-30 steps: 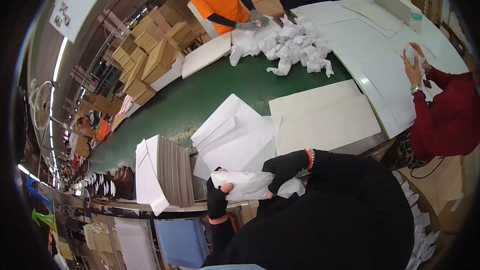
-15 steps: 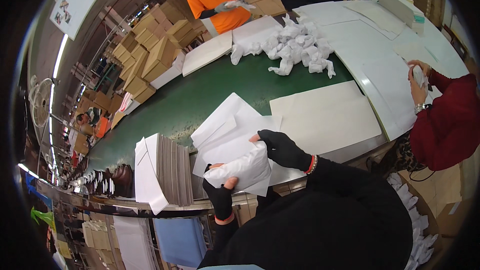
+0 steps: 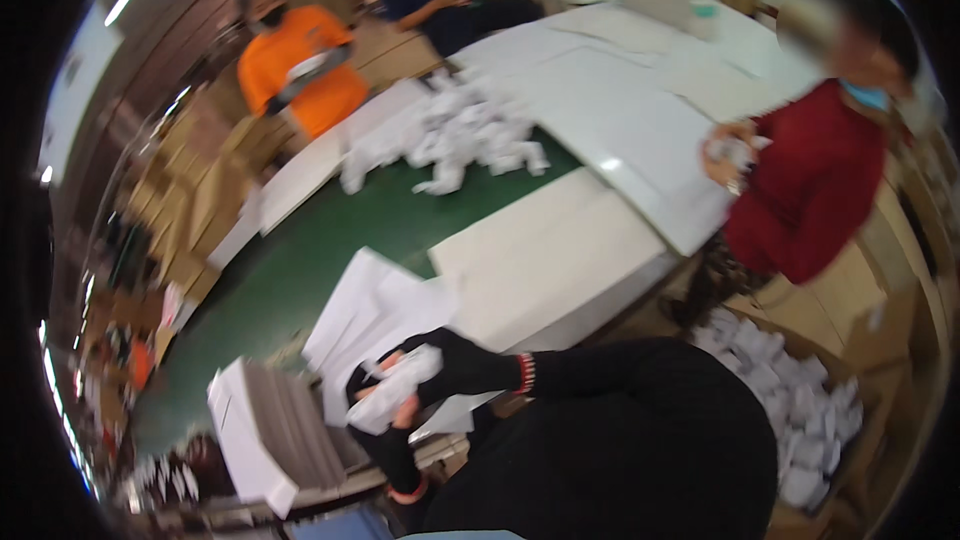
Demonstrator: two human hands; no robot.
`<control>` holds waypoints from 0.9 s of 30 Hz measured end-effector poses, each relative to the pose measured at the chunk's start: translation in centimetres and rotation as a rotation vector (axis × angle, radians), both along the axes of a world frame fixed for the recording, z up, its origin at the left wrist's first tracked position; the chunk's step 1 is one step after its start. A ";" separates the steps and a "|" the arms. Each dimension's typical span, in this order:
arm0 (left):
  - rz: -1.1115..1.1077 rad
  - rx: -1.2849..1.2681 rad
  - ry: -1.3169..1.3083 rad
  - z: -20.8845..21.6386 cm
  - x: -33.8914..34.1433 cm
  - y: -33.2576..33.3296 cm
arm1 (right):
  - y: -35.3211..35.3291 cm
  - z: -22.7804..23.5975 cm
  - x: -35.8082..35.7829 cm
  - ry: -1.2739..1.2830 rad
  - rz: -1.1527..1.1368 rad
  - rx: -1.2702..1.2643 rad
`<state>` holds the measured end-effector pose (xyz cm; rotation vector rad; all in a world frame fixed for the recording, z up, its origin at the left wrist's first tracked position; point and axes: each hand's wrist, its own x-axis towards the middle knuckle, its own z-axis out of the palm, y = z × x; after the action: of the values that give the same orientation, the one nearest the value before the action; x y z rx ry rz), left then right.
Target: The person wraps small white items in white paper sheets at a workstation. They pick up a sheet, place an item in the center, fold the paper around it, and place the wrapped bundle into a cardboard box. The process is repeated continuously with other workers visible in the background.
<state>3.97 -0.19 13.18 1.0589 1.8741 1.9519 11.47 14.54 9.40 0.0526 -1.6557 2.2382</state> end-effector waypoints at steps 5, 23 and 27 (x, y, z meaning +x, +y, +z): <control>-0.006 -0.120 -0.022 -2.1 -1.0 -1.4 | 0.0 0.1 0.3 -0.047 -0.110 0.187; 0.041 0.120 -0.211 -5.4 -2.6 0.5 | 1.2 2.0 1.0 -0.212 -0.073 0.222; 0.119 -0.001 0.053 -3.6 -1.8 0.9 | 1.0 3.6 -0.3 -0.188 0.209 0.383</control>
<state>2.18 0.75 9.61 1.0306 2.0081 2.0052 11.19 15.54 12.99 0.1188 -2.2570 2.0871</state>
